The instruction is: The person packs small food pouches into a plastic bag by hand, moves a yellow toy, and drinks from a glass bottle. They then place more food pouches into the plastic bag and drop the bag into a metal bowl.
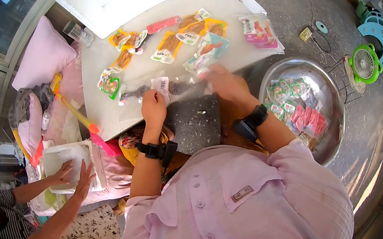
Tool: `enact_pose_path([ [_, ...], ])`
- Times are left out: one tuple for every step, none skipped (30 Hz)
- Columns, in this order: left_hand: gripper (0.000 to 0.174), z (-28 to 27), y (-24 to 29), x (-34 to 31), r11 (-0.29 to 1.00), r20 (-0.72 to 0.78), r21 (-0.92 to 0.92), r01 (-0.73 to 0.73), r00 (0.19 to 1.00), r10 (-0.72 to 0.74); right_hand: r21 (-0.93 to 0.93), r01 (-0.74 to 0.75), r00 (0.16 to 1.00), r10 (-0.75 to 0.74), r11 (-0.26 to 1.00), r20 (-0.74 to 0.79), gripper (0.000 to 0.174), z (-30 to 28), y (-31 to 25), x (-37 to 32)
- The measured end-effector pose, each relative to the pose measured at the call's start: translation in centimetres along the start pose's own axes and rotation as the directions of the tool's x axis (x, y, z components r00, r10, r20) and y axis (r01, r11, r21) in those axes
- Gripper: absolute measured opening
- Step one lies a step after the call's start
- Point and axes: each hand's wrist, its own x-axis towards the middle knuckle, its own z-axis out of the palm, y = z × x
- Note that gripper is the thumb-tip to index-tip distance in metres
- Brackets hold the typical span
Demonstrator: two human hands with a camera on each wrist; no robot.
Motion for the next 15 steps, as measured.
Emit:
enact_pose_path([
  [0.014, -0.1, 0.3, -0.1, 0.999, 0.011, 0.035, -0.008, 1.0, 0.008, 0.047, 0.044, 0.999, -0.045, 0.998, 0.02, 0.019, 0.6, 1.5, 1.2],
  [0.014, -0.3, 0.9, -0.2, 0.997, 0.022, 0.07, -0.016, 1.0, 0.015, -0.087, 0.201, 0.978, -0.196, 0.976, 0.064, 0.017, 1.1, 3.4, 2.6],
  [0.013, -0.3, 1.3, -0.2, 0.994, 0.032, 0.105, -0.026, 0.999, 0.022, -0.264, 0.393, 0.919, -0.373, 0.881, 0.124, 0.016, 1.7, 5.6, 3.9],
  [0.013, -0.2, 1.5, -0.3, 0.992, 0.033, 0.123, -0.035, 0.999, 0.031, -0.475, 0.605, 0.785, -0.578, 0.639, 0.222, 0.014, 2.1, 7.1, 4.8],
  [0.013, -0.1, 1.7, -0.3, 0.989, 0.034, 0.143, -0.043, 0.999, 0.039, -0.422, 0.614, 0.788, -0.544, 0.667, 0.287, 0.015, 2.5, 7.8, 5.5],
  [0.013, -0.1, 1.7, -0.4, 0.985, 0.035, 0.163, -0.05, 0.998, 0.045, -0.367, 0.617, 0.785, -0.51, 0.696, 0.353, 0.016, 3.2, 7.5, 5.7],
  [0.013, -0.1, 1.8, -0.4, 0.985, 0.034, 0.163, -0.058, 0.998, 0.053, -0.313, 0.614, 0.774, -0.475, 0.724, 0.419, 0.018, 3.8, 7.3, 5.8],
  [0.012, -0.2, 1.9, -0.3, 0.984, 0.034, 0.163, -0.066, 0.998, 0.061, -0.181, 0.405, 0.878, -0.327, 0.896, 0.349, 0.018, 4.4, 7.1, 5.9],
  [0.012, -0.2, 2.0, -0.3, 0.984, 0.032, 0.164, -0.074, 0.997, 0.07, -0.026, 0.164, 0.94, -0.148, 0.986, 0.306, 0.018, 5.0, 4.4, 4.9],
  [0.011, -0.2, 2.0, -0.3, 0.985, 0.027, 0.151, -0.081, 0.997, 0.077, 0.136, -0.089, 0.955, 0.045, 0.987, 0.294, 0.018, 5.4, 2.2, 4.0],
  [0.011, -0.2, 2.1, -0.4, 0.987, 0.022, 0.139, -0.086, 0.996, 0.084, 0.025, 0.118, 0.942, -0.12, 0.993, 0.313, 0.019, 5.6, 0.6, 3.1],
  [0.011, -0.2, 2.1, -0.4, 0.988, 0.016, 0.127, -0.091, 0.996, 0.09, -0.08, 0.324, 0.895, -0.277, 0.943, 0.35, 0.02, 5.7, -0.9, 2.5],
  [0.011, -0.3, 2.2, -0.4, 0.988, 0.032, 0.137, -0.066, 0.998, 0.062, -0.172, 0.516, 0.814, -0.418, 0.839, 0.403, 0.022, 6.2, -1.6, 2.3],
  [0.011, -0.4, 2.4, -0.5, 0.988, 0.049, 0.147, -0.041, 0.998, 0.034, -0.037, 0.35, 0.882, -0.316, 0.936, 0.35, 0.022, 7.3, -1.2, 2.9],
  [0.012, -0.6, 2.6, -0.6, 0.988, 0.067, 0.157, -0.016, 0.998, 0.005, 0.108, 0.167, 0.93, -0.193, 0.98, 0.314, 0.023, 8.8, 0.0, 4.0],
])
